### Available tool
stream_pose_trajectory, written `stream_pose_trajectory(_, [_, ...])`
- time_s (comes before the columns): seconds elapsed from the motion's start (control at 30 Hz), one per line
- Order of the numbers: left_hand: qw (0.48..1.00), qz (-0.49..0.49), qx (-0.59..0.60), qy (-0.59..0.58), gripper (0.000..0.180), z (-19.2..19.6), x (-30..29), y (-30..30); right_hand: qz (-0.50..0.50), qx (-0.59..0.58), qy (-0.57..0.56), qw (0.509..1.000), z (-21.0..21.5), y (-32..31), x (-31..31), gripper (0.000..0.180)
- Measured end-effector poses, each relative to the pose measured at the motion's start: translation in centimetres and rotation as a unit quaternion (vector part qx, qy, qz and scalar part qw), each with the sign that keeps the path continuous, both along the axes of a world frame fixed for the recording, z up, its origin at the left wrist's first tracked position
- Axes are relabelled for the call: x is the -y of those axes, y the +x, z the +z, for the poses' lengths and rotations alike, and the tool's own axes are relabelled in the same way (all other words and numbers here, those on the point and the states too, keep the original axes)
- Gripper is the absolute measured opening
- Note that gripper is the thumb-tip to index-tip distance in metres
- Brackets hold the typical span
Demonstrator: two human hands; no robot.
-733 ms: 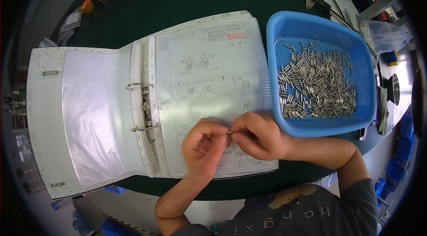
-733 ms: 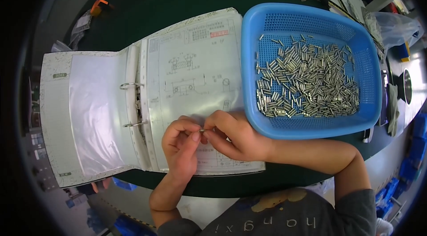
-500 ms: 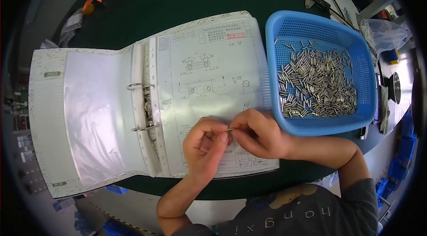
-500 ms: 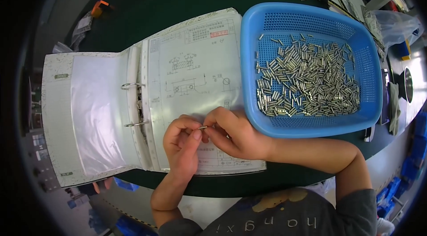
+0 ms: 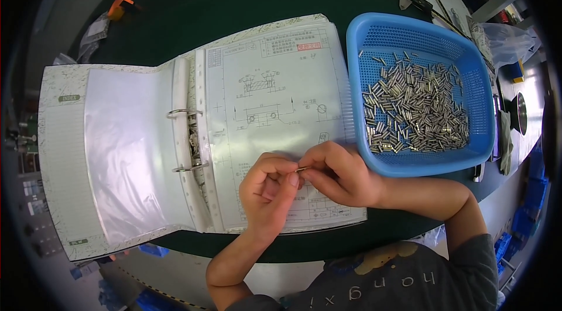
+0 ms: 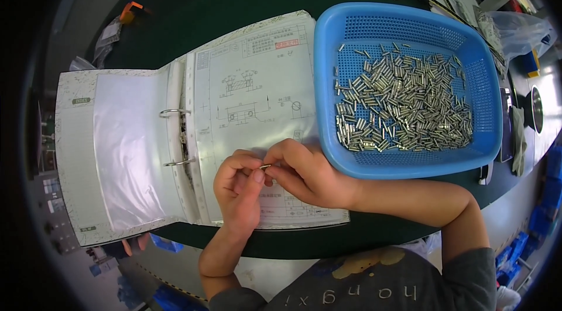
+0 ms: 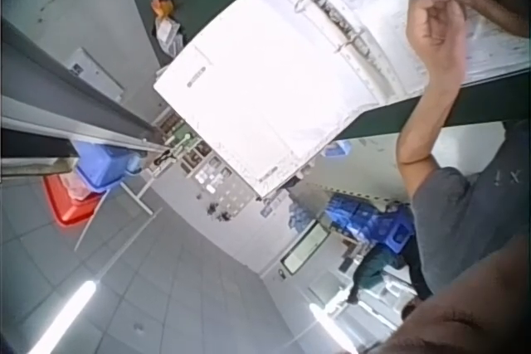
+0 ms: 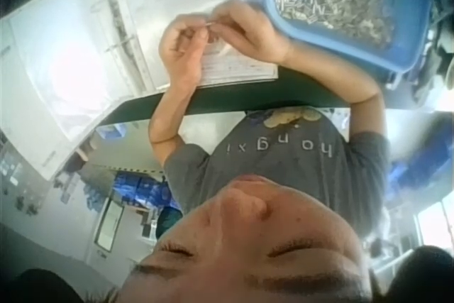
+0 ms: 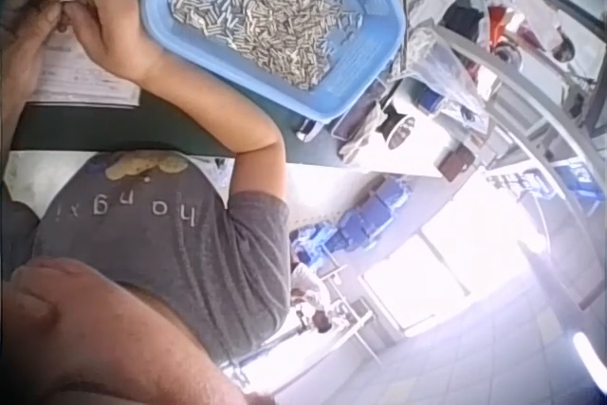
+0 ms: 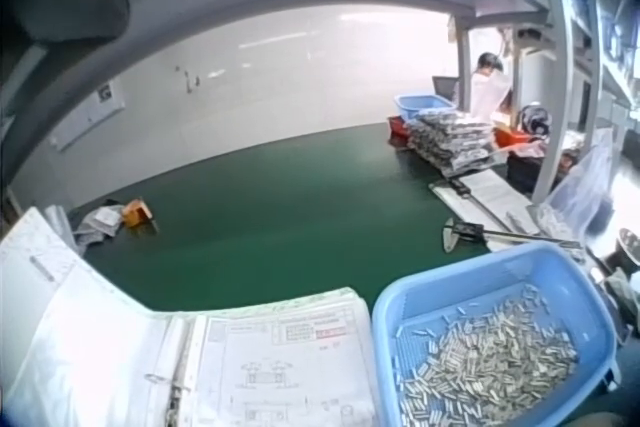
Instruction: The recorder measures small metal components using a digital micrometer and a caliper, then records the data on a paper inspection log.
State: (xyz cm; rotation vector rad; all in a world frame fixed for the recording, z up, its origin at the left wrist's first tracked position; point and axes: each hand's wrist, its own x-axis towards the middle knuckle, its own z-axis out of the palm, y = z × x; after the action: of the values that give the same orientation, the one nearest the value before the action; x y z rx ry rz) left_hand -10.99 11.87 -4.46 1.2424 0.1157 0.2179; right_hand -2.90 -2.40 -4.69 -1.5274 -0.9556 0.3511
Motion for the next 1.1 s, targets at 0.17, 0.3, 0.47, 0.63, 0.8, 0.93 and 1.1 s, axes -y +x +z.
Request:
stream_pose_trajectory(0.17, [1.0, -0.002, -0.003, -0.011, 0.013, 0.24, 0.1, 0.02, -0.004, 0.007, 0.001, 1.0, -0.26, -0.08, -0.02, 0.018])
stream_pose_trajectory(0.3, [1.0, -0.003, -0.009, -0.023, 0.012, 0.24, 0.08, 0.04, -0.004, 0.004, 0.004, 1.0, -0.23, 0.01, -0.06, 0.018])
stream_pose_trajectory(0.47, [0.999, -0.009, -0.023, -0.025, 0.01, 0.39, 0.01, -0.05, 0.004, 0.036, -0.003, 0.999, 0.01, 0.28, -0.04, 0.019])
stream_pose_trajectory(0.63, [0.999, -0.006, -0.038, -0.031, 0.009, 0.54, 0.02, -0.05, 0.001, -0.01, 0.004, 1.0, 0.2, -0.02, 0.02, 0.02])
stream_pose_trajectory(0.8, [0.997, -0.001, -0.06, -0.049, 0.008, 0.89, 0.08, -0.02, 0.014, -0.011, -0.012, 1.0, 0.16, 0.06, 0.1, 0.021])
stream_pose_trajectory(0.93, [0.998, -0.01, -0.053, -0.041, 0.009, 0.74, -0.13, -0.11, 0.013, -0.003, 0.019, 1.0, -0.01, 0.03, -0.15, 0.02])
stream_pose_trajectory(1.1, [0.997, -0.01, -0.06, -0.048, 0.011, 0.85, -0.06, 0.02, 0.025, -0.026, -0.003, 0.999, -0.4, -0.07, 0.16, 0.02])
